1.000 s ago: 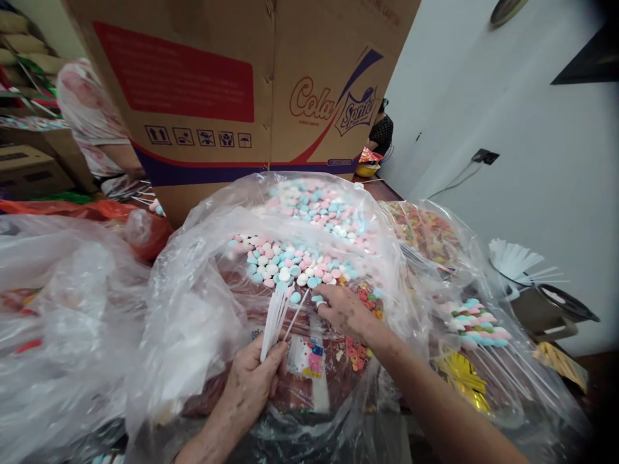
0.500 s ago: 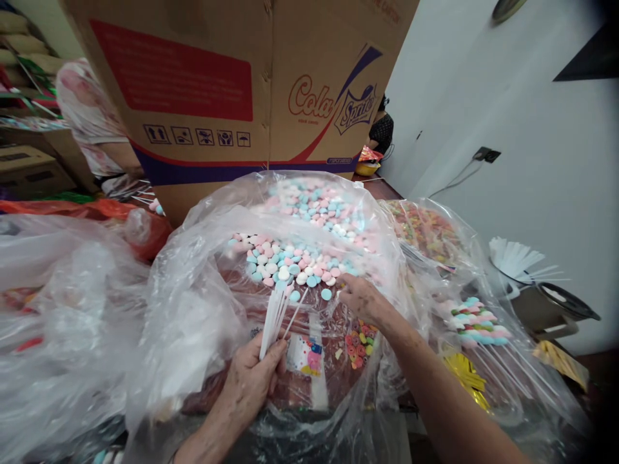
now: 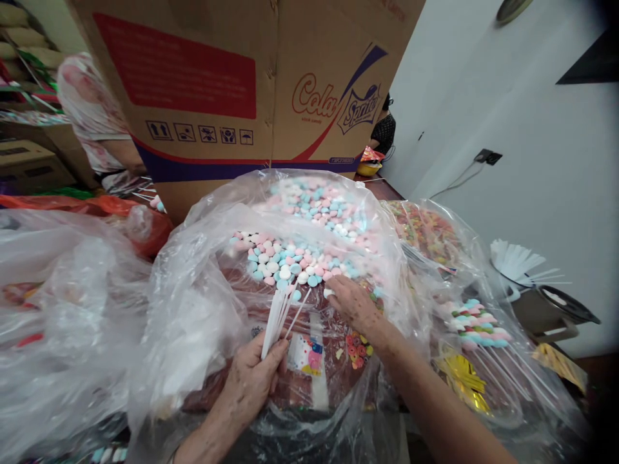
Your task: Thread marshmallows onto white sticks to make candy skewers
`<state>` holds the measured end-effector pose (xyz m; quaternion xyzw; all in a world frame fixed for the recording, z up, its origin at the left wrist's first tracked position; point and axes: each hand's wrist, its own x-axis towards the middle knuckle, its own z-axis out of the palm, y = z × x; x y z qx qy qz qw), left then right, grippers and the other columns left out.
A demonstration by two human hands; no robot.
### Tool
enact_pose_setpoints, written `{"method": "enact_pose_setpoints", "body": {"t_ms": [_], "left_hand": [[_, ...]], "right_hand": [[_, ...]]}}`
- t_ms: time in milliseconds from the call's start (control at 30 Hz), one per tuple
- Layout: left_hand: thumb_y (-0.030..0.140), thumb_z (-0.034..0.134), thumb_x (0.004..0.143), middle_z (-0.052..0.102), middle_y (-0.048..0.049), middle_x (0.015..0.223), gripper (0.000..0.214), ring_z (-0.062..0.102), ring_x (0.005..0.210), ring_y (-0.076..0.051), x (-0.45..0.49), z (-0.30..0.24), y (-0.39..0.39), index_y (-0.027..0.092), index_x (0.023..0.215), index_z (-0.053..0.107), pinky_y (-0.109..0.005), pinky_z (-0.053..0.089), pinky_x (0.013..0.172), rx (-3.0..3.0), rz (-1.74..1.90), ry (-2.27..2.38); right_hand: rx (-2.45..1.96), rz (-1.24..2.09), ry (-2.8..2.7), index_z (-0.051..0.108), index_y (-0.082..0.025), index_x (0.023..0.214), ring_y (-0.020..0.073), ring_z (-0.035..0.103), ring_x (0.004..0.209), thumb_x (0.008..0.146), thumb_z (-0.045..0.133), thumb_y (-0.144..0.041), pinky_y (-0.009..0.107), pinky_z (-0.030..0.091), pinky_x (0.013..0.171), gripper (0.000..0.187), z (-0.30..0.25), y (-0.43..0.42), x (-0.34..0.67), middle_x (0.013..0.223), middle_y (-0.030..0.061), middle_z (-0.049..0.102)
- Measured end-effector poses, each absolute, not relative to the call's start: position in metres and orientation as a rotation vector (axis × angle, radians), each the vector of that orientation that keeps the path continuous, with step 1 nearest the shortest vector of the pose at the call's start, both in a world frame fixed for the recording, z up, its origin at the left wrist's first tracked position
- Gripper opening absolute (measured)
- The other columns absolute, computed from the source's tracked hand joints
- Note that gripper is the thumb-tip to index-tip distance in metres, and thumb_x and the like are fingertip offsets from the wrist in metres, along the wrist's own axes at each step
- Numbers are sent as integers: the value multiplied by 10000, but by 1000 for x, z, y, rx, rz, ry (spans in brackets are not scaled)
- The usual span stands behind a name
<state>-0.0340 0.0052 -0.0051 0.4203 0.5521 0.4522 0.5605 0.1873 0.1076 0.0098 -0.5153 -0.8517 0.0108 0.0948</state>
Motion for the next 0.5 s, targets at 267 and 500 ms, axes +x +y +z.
{"method": "enact_pose_setpoints", "body": {"t_ms": [267,500], "left_hand": [[501,677,709,552,61,481,355,384,322,-70,-35,-8,6,160,806,659,-179,243,338,983,1032,1265],[431,583,820,477,72,444,276,381,366,-101,-36,-11,3,185,724,664,-204,268,381,1169,998,1296]], "right_hand": [[-1594,113,-2591,604,-184,976,227,573,990,879,401,-47,310,423,861,264,12,102,184,1062,120,645],[-1578,784,-1751,654,-192,923,184,597,743,774,579,-224,308,459,710,169,14,102,180,799,15,659]]}}
